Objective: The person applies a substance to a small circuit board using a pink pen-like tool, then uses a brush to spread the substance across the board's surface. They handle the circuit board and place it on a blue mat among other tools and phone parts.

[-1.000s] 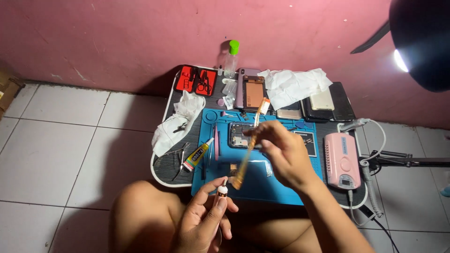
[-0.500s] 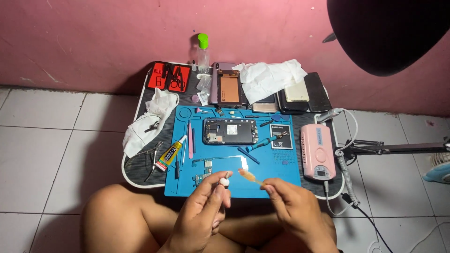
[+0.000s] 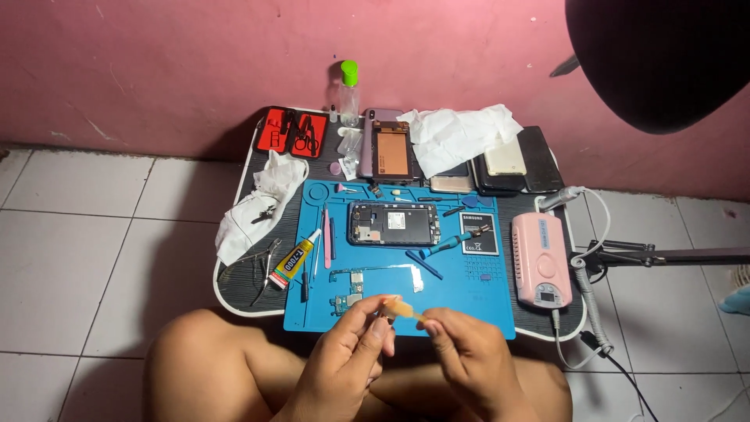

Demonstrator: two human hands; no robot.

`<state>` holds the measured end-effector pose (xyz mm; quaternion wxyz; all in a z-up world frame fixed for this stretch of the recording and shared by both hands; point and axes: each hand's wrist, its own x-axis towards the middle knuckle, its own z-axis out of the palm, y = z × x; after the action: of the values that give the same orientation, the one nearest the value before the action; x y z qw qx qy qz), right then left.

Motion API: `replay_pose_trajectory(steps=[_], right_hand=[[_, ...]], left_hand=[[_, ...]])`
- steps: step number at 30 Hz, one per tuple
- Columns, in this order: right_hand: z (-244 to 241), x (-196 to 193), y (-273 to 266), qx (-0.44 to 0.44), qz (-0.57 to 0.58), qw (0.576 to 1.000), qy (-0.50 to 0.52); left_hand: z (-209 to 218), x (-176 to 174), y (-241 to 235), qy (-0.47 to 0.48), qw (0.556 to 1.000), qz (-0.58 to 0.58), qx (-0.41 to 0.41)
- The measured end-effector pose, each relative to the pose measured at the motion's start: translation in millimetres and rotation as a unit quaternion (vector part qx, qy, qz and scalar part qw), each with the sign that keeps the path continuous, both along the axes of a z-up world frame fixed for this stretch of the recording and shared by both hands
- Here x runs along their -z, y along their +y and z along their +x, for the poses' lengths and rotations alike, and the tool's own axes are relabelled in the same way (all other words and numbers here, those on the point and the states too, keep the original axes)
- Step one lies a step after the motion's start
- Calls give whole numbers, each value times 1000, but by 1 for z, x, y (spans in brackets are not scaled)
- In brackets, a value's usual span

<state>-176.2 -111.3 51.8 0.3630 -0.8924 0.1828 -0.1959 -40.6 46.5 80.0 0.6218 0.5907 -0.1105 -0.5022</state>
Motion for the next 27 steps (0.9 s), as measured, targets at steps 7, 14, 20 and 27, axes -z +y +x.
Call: replay_pose_trajectory(steps=[7,14,20,27], right_hand=[[9,-10,3,26,-34,999,-16],[5,9,1,82,67,994,0],[2,39,54,15,357,930,-89],[1,9,43,0,297,954,-35]], left_hand=[[3,8,1,45,999,-16,-21],[2,27,-2,62,989,-101,-89],[-10,13,-19,-78,964,-170,-188],[-11,1,-22,24,979,-166,-115]])
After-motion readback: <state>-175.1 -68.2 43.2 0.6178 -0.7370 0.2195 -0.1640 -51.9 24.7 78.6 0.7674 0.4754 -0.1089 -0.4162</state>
